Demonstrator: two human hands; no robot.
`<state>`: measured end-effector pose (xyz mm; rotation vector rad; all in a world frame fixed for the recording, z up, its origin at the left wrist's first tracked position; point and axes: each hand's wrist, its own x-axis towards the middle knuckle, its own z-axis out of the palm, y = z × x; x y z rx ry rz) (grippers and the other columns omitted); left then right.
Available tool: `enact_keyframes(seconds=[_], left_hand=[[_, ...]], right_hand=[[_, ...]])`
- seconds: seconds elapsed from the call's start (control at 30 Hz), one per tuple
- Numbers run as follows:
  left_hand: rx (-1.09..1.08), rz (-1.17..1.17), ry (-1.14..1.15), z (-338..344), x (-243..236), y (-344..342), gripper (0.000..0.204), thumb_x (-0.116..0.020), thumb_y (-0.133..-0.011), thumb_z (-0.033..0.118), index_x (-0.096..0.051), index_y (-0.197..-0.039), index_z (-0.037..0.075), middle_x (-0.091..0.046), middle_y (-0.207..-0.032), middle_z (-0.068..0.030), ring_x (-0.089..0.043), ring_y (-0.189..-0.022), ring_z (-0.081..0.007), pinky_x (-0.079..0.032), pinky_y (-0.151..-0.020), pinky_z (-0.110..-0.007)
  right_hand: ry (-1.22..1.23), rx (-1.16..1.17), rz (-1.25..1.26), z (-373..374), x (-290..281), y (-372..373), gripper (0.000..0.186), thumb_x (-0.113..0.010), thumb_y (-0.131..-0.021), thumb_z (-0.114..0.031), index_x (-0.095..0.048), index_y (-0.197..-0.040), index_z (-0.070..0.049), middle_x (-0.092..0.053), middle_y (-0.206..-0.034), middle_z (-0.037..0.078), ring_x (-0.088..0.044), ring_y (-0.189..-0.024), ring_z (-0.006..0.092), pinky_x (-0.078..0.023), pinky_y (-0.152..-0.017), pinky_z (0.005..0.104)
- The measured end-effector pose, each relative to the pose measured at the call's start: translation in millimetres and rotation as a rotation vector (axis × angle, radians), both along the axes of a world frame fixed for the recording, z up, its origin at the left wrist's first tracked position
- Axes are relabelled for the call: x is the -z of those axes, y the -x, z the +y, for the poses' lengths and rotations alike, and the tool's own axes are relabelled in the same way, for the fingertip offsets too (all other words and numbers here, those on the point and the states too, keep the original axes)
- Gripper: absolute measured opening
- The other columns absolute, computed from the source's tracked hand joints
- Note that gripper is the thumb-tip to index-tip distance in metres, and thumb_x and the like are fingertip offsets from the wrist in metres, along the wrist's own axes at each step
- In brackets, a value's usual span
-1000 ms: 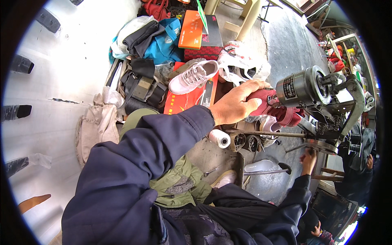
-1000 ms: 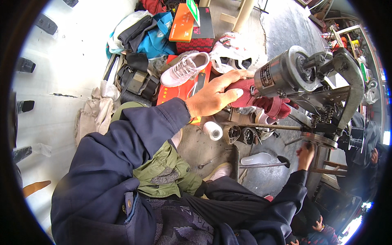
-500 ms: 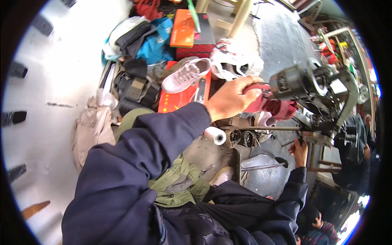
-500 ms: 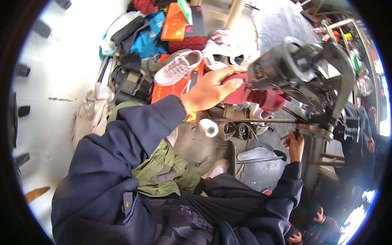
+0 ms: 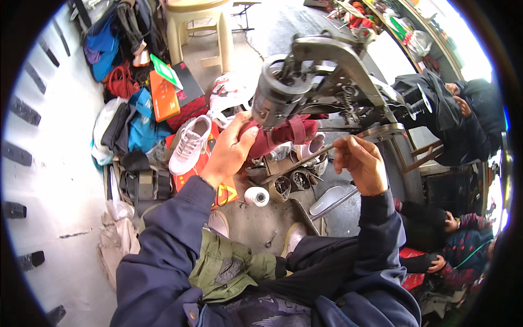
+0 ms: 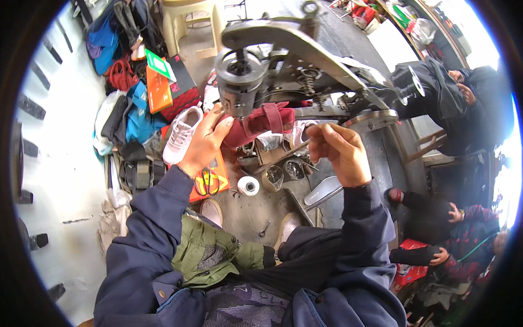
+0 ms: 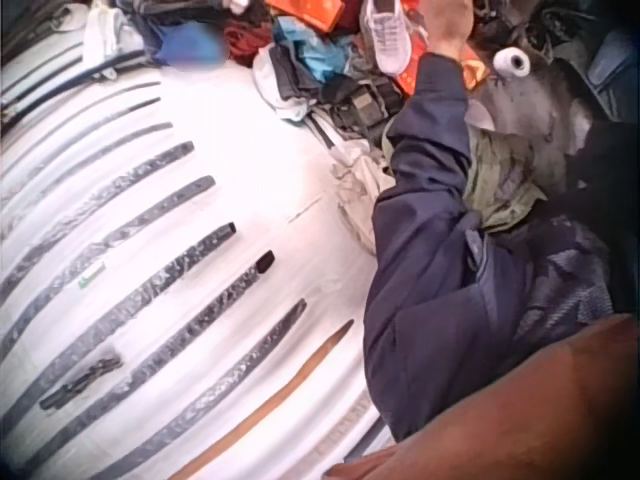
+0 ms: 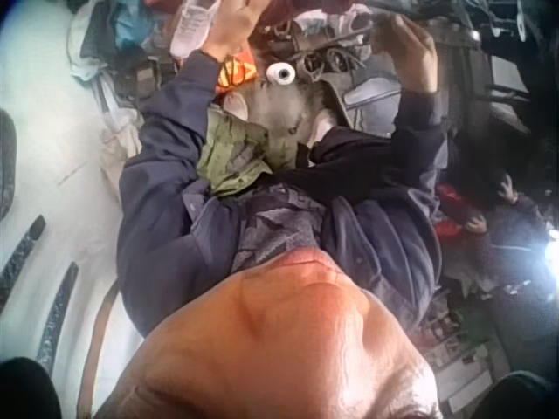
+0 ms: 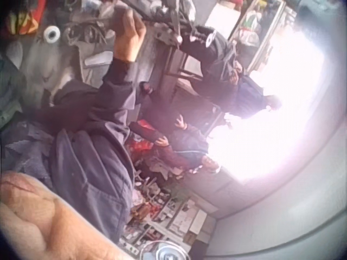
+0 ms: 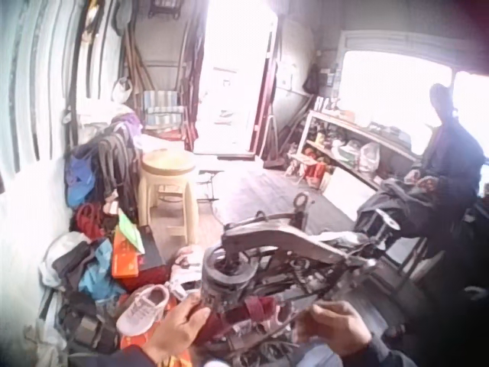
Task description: The person operates a sewing machine to stitch a red shoe. They hold the shoe in place with one hand while guiding the machine with the other, repeatedly adjusting the shoe's position to sew along its edge.
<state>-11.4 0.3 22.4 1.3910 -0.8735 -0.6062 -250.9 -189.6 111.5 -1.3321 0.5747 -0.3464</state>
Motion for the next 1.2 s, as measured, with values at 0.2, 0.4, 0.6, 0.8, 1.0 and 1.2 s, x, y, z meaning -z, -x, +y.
enact_keyframes(seconds=[0.2,0.4,0.6,0.8,1.0,1.2], left_hand=[[0.006,-0.101,0.034,-1.6,-6.6,-0.7,0.032,-0.050,-0.100,0.014,-0.054,-0.129,0.000,-0.063,-0.118,-0.0102,-0.055,-0.110,-0.0168,-0.042,-0.101,-0.030],[-0.026,-0.090,0.017,-1.9,-3.2,1.0,0.030,-0.051,-0.100,0.014,-0.055,-0.126,-0.001,-0.062,-0.110,-0.0103,-0.054,-0.102,-0.0167,-0.044,-0.096,-0.030],[-0.035,-0.105,0.004,-1.0,-5.8,1.3,0.029,-0.052,-0.100,0.013,-0.055,-0.125,-0.001,-0.062,-0.109,-0.0094,-0.054,-0.100,-0.0157,-0.044,-0.094,-0.029],[-0.023,-0.067,0.017,-0.7,-5.8,1.6,0.028,-0.052,-0.100,0.013,-0.055,-0.124,-0.001,-0.061,-0.108,-0.0079,-0.054,-0.099,-0.0153,-0.045,-0.093,-0.029],[-0.003,-0.076,0.019,-3.2,-0.6,-0.6,0.030,-0.052,-0.100,0.014,-0.055,-0.126,-0.001,-0.062,-0.112,-0.0068,-0.054,-0.101,-0.0148,-0.045,-0.094,-0.028],[-0.006,-0.036,0.009,-2.2,-0.9,0.8,0.032,-0.051,-0.102,0.014,-0.054,-0.130,-0.002,-0.062,-0.117,-0.0055,-0.054,-0.105,-0.0131,-0.044,-0.096,-0.028]], right_hand=[[-0.446,-0.154,-0.317,30.5,-18.7,-27.2,0.057,-0.041,-0.108,-0.045,-0.065,-0.117,0.005,-0.064,-0.080,0.007,-0.059,-0.064,0.0147,-0.049,-0.061,0.0302],[-0.606,-0.095,-0.479,41.5,-31.8,-53.4,0.055,-0.041,-0.109,-0.043,-0.061,-0.125,0.005,-0.060,-0.082,0.004,-0.049,-0.063,0.0120,-0.043,-0.059,0.0288],[-0.670,-0.009,-0.514,51.8,-43.1,-65.3,0.037,-0.045,-0.110,-0.032,-0.063,-0.106,0.000,-0.045,-0.077,-0.003,-0.039,-0.058,0.0045,-0.036,-0.050,0.0226],[-0.733,0.017,-0.530,49.6,-39.4,-66.5,0.035,-0.048,-0.109,-0.032,-0.063,-0.103,-0.001,-0.043,-0.075,-0.005,-0.037,-0.056,0.0039,-0.035,-0.049,0.0214],[-0.697,0.074,-0.485,49.1,-38.0,-69.7,0.039,-0.050,-0.108,-0.036,-0.062,-0.104,0.000,-0.046,-0.075,-0.004,-0.038,-0.056,0.0046,-0.036,-0.048,0.0218],[-0.633,-0.009,-0.511,53.6,-45.1,-67.7,0.039,-0.045,-0.109,-0.036,-0.061,-0.107,0.001,-0.051,-0.079,0.000,-0.041,-0.057,0.0051,-0.040,-0.048,0.0224]])
